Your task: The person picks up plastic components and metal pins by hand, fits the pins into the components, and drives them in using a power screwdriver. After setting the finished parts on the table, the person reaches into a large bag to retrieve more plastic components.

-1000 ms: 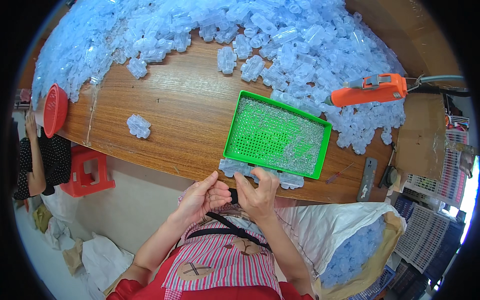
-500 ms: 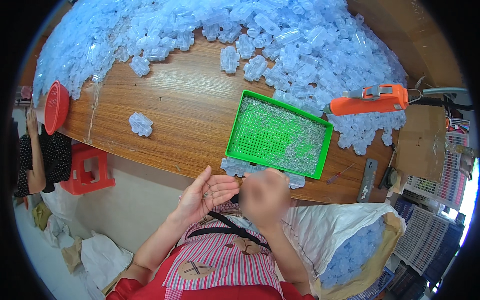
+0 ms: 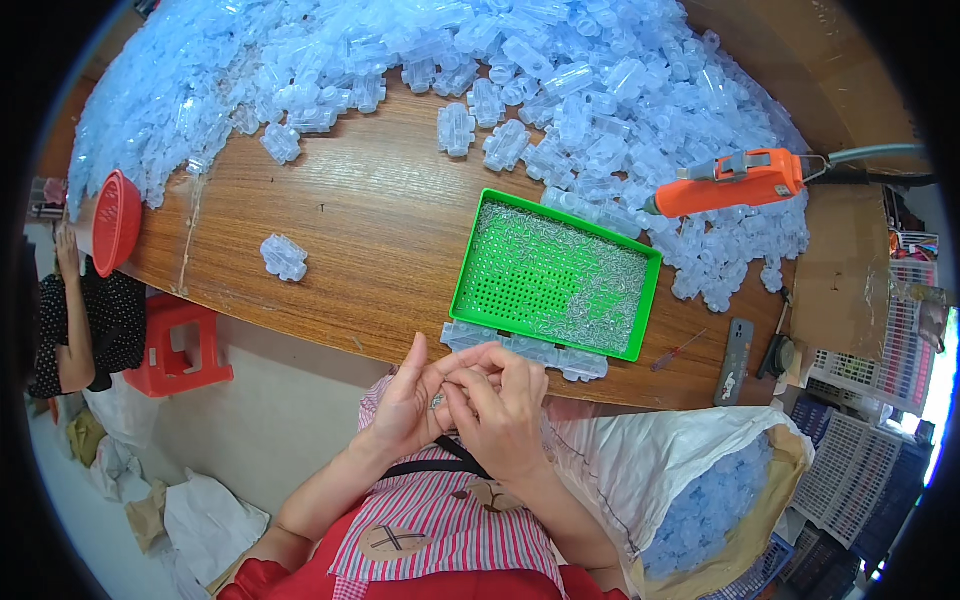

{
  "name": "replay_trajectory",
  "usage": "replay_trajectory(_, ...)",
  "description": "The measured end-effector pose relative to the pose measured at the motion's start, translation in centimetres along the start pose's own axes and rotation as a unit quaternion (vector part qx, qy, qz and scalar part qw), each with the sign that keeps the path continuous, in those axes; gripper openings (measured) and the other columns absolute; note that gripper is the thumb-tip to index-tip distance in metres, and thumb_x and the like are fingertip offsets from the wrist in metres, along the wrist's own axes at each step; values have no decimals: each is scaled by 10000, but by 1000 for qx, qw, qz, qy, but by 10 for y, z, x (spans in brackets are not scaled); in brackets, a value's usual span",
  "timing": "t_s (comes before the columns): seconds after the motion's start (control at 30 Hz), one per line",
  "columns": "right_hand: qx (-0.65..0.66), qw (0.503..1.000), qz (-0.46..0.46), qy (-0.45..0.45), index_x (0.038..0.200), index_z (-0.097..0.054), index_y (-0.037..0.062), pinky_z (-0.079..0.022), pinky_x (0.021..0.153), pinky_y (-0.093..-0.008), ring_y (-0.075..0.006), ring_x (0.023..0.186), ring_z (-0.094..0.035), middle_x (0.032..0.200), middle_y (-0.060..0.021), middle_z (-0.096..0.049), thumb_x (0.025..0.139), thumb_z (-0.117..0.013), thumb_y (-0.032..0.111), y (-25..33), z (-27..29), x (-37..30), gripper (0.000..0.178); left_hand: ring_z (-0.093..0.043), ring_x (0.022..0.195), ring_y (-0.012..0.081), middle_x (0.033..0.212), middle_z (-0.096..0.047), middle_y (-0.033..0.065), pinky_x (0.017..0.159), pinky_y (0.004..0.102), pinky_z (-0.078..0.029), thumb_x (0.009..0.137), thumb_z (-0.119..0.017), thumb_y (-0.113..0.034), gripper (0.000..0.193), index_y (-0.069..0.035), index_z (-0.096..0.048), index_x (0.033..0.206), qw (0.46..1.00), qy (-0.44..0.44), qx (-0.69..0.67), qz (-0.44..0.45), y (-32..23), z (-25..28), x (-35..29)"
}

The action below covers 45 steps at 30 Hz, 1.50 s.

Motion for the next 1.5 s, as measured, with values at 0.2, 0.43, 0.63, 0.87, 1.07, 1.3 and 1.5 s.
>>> replay_trajectory(0.2, 16, 1000, 5, 1, 821, -637, 75, -362, 732, -371, -238, 822, -463, 942, -77, -513, 695, -720, 87, 4, 0, 3, 151, -462, 1242, 231, 1353, -451, 158, 1037, 341, -397, 976, -154, -554, 735, 27, -278, 1408, 1000, -8, -10, -22, 1, 1, 4)
replay_trajectory(0.43, 22, 999, 1, -27, 866, -593, 59, -378, 768, -387, -264, 885, -485, 970, -86, -519, 788, -649, 113, -8, 5, -1, 110, -491, 1214, 231, 1339, -469, 171, 1015, 350, -426, 1008, -258, -435, 585, 34, -395, 1329, 997, -53, -44, -28, 3, 0, 22)
replay_trajectory(0.63, 246, 940, -106, -211, 979, -499, 9, -382, 826, -284, -182, 934, -449, 1066, -120, -428, 927, -530, 116, -50, 43, -13, 122, -531, 1160, 255, 1188, -568, 178, 1013, 358, -438, 996, -389, -354, 436, 36, -504, 1155, 987, -110, -32, -109, -35, -10, 63)
replay_trajectory(0.87, 277, 920, -173, -217, 948, -508, 11, -382, 786, -241, -152, 895, -439, 1055, -94, -423, 920, -539, 77, -82, 49, -22, 78, -599, 975, 167, 1020, -637, 123, 884, 285, -467, 996, -344, -442, 539, 35, -589, 1052, 945, -85, 241, -206, -92, -21, 131)
replay_trajectory(1.07, 232, 938, -218, -135, 889, -548, 32, -388, 795, -278, -203, 914, -459, 1009, -96, -463, 889, -592, 118, -89, 24, -23, 97, -602, 928, 156, 1012, -631, 117, 855, 283, -485, 1001, -328, -428, 527, 28, -589, 1047, 956, -95, 241, -137, -85, -11, 146)
replay_trajectory(1.3, 109, 986, -106, -73, 863, -594, 39, -363, 809, -361, -259, 901, -452, 983, -112, -490, 818, -646, 106, -61, 6, -2, 96, -584, 1023, 194, 1060, -644, 120, 916, 337, -436, 997, -332, -445, 538, 10, -599, 1102, 776, -21, 588, -226, -102, -42, 142)
replay_trajectory(1.5, 74, 997, 0, -3, 901, -599, 58, -368, 784, -414, -298, 908, -456, 995, -119, -493, 770, -651, 75, -39, -36, 12, 142, -585, 1096, 278, 1106, -640, 161, 912, 363, -447, 1008, -365, -278, 354, -25, -522, 1199, 714, 23, 660, -232, -98, -56, 141)
Point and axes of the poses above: each hand's wrist, its own x-axis towards the middle knuckle, its own z-axis out of the back of the hand, y = z × x, the point moved 9 cm from there along x, towards the middle knuckle
